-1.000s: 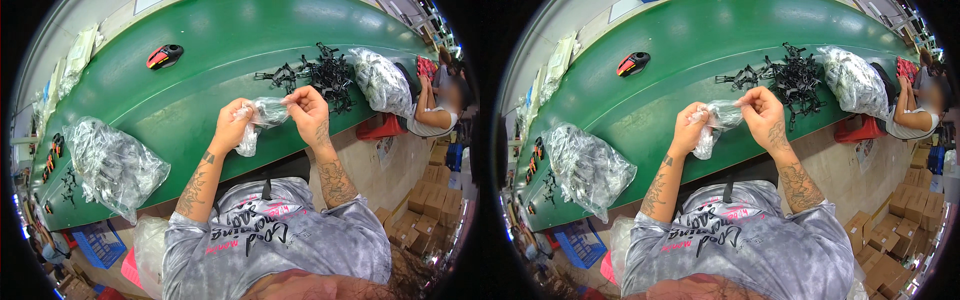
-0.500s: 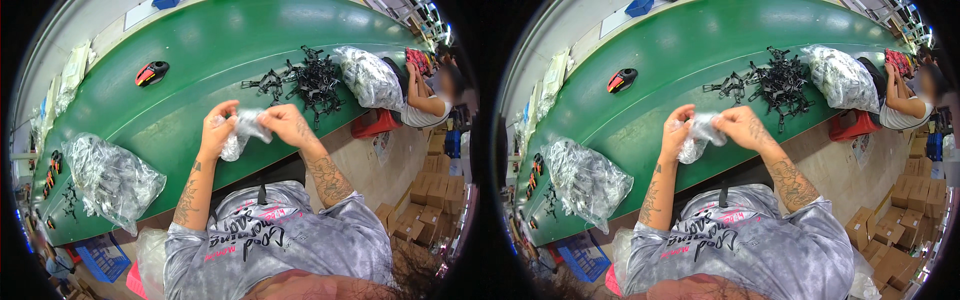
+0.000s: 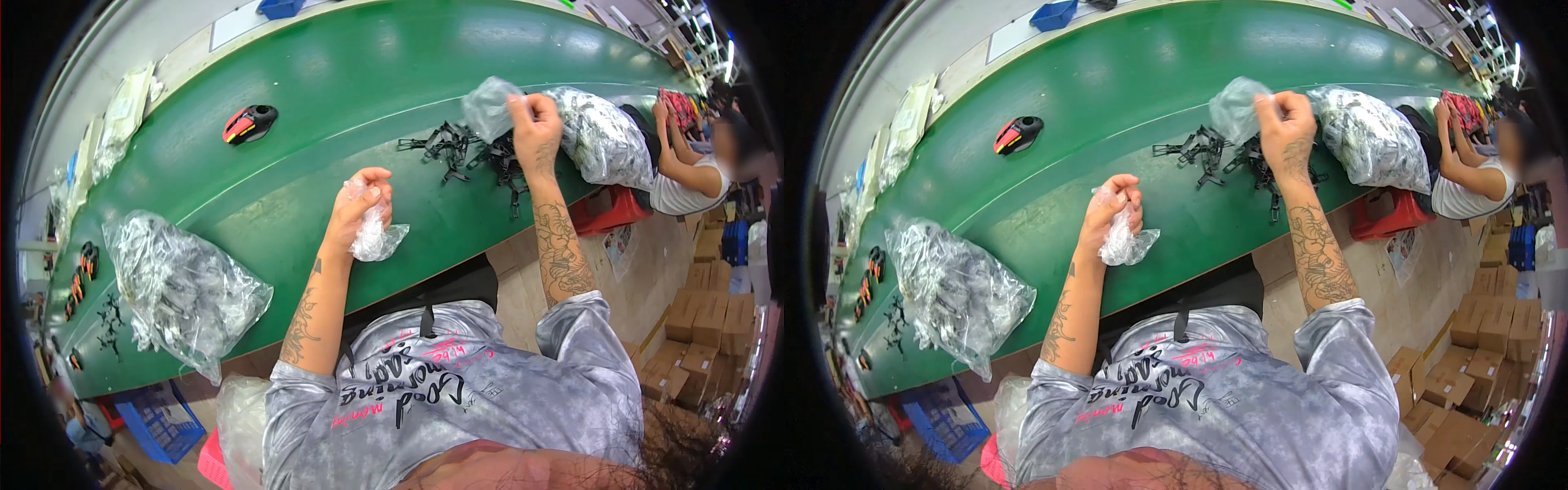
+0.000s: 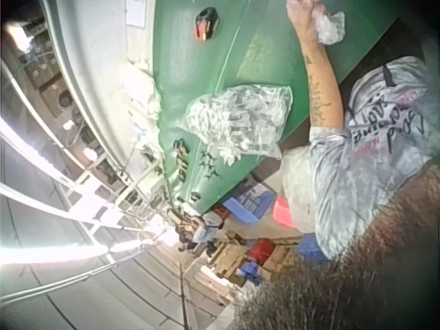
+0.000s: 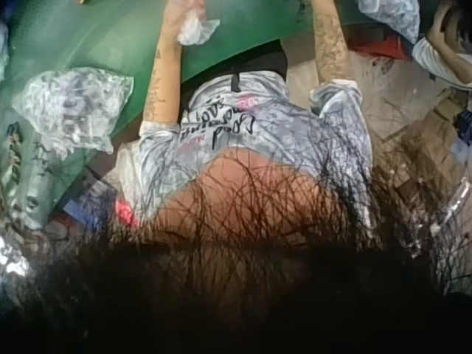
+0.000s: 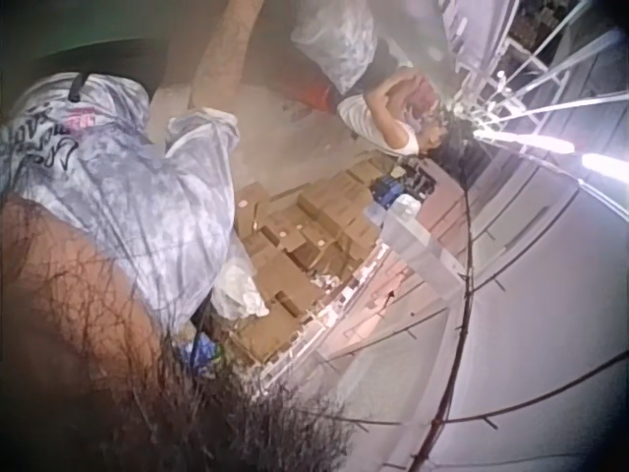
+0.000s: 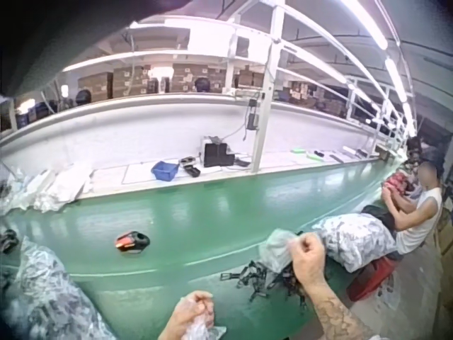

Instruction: The person sorts small plastic parts by hand, placing them into plastic bags on a factory assembly line.

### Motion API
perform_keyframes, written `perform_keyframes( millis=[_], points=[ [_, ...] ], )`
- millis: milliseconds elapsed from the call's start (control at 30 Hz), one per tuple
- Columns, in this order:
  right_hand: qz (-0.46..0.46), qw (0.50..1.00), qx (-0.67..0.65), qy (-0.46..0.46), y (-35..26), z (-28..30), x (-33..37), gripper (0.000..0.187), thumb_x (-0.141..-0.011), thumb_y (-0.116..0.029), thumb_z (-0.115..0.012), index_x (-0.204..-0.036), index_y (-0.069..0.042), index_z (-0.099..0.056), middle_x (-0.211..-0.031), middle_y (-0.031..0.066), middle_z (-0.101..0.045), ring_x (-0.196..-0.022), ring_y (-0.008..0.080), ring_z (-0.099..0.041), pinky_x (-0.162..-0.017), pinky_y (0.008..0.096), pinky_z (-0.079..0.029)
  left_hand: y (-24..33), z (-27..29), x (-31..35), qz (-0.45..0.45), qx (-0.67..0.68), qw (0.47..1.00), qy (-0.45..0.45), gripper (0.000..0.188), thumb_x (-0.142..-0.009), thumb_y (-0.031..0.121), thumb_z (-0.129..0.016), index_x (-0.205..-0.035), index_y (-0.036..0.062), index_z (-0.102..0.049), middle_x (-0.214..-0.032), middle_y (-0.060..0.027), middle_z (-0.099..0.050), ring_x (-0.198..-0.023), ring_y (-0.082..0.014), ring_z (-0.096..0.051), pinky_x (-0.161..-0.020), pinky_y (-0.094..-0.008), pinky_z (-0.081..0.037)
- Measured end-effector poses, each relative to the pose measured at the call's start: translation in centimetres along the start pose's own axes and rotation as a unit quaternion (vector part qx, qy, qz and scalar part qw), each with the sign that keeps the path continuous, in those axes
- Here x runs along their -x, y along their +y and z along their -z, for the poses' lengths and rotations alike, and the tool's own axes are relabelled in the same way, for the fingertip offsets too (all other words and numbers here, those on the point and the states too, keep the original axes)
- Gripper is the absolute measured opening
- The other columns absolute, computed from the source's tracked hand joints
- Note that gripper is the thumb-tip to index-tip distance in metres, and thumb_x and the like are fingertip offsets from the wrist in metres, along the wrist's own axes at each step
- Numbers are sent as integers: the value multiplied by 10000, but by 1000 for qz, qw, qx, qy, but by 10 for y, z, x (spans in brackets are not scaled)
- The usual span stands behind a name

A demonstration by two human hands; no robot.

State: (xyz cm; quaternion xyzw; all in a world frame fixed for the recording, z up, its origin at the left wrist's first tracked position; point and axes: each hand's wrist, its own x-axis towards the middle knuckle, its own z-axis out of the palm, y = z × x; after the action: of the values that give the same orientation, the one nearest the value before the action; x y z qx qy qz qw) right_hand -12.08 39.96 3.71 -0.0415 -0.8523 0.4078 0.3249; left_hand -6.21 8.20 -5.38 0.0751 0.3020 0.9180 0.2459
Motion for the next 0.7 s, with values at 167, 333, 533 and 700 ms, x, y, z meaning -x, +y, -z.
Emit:
perform_keyframes(
  millis=[167, 333, 533, 700],
  points=[
    [-4, 994, 92, -67, -13, -13, -7, 433, -938, -308, -748, -715, -37, -494, -653, -25, -415, -629, 87, -382, -567, 312, -368, 2, -4, -3, 10, -15, 1000, 7, 420, -922, 214, -725, -1256, 27, -553, -906, -72, -630, -632, -145, -570, -534, -291, -485],
    [-8, 994, -103, 38, -33, -20, 18, 332, -914, -220, -770, -765, -39, -535, -666, -5, -468, -632, 113, -427, -561, 311, -392, 5, 5, -2, -12, -14, 1000, -16, 577, -943, 324, -728, -1376, 38, -477, -1007, -97, -609, -711, -166, -587, -576, -293, -521],
    [214, 920, -70, -319, -110, -69, 138, 204, -793, -106, -766, -908, 9, -642, -1039, 184, -609, -992, 352, -582, -859, 431, -504, -3, 13, -2, -94, -119, 988, 0, 483, -947, 362, -749, -1285, 68, -569, -1113, -45, -624, -950, -104, -607, -796, -284, -529],
    [262, 906, -80, -322, -116, -66, 154, 289, -765, -87, -759, -1035, -9, -688, -1242, 190, -600, -1154, 375, -565, -938, 457, -490, 3, 8, 14, -136, -104, 973, 155, 195, -987, 146, -671, -1121, 73, -549, -855, -25, -628, -743, -122, -638, -666, -281, -534]
  ],
)
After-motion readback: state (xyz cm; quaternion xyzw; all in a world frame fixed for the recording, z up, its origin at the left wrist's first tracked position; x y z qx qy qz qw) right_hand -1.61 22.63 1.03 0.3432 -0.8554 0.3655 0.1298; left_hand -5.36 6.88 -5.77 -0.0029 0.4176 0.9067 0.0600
